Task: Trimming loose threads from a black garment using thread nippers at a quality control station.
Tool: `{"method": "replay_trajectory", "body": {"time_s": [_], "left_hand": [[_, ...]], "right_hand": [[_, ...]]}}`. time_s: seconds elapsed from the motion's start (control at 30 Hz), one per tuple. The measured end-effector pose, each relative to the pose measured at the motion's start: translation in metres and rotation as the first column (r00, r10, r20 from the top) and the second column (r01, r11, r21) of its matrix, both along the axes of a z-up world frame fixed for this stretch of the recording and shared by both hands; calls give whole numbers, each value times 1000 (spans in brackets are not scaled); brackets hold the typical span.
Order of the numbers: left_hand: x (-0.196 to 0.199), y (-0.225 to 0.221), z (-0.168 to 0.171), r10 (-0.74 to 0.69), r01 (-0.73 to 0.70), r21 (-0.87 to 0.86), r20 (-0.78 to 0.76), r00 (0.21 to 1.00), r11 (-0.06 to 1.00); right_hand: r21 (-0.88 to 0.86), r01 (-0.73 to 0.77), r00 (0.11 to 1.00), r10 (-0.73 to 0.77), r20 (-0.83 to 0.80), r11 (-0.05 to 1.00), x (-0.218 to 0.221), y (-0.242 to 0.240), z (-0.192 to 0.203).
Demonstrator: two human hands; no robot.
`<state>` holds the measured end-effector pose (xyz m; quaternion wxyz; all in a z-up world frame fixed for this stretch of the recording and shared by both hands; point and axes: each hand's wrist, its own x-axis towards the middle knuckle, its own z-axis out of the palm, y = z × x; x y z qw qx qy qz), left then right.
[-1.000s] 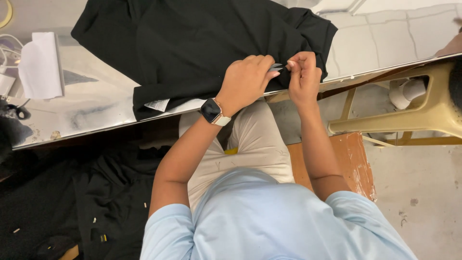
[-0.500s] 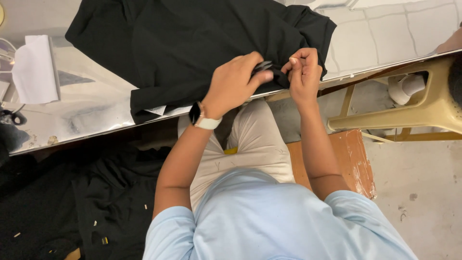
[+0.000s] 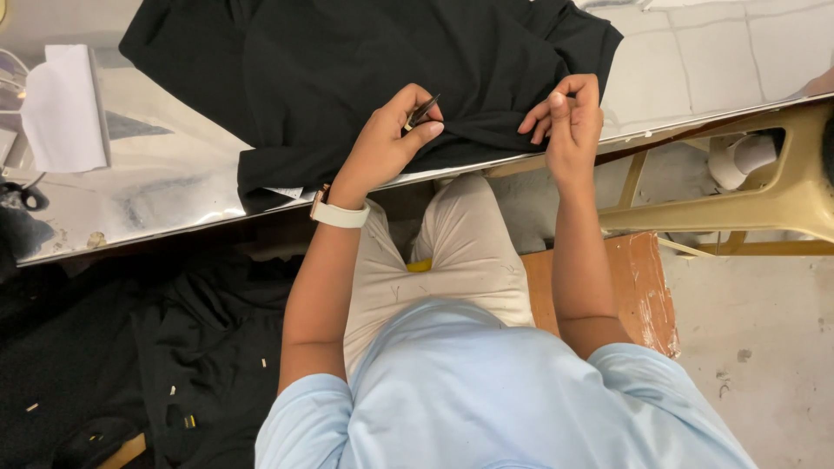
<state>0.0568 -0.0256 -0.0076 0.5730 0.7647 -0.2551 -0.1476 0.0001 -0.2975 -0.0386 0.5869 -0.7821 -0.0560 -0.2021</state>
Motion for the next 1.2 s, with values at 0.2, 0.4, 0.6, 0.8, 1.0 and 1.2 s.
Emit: {"method": "replay_trajectory", "body": {"time_s": [0.2, 0.4, 0.6, 0.8, 1.0, 1.2], "left_hand": [[1, 2, -3, -23, 24, -21, 22, 999, 999], [0, 2, -3, -30, 30, -41, 22, 999, 999], [1, -10, -13, 94, -114, 81, 216, 972, 990], [-58, 31, 26, 479, -406, -256, 435, 762, 877], [-121, 178, 6, 816, -830, -152, 345, 464, 536], [-142, 190, -15, 735, -808, 141, 350, 581, 572]], "right_hand": [[27, -2, 1000, 2, -7, 1000, 1, -2, -4], [17, -20, 1000, 19, 23, 1000, 1, -4, -10], [-233, 27, 993, 1, 120, 972, 1, 4, -3], [-334, 138, 916, 8, 401, 932, -16, -3, 41], [-436, -14, 985, 88, 150, 900, -58, -75, 27], [-501, -87, 996, 93, -13, 861, -48, -75, 13]]}}
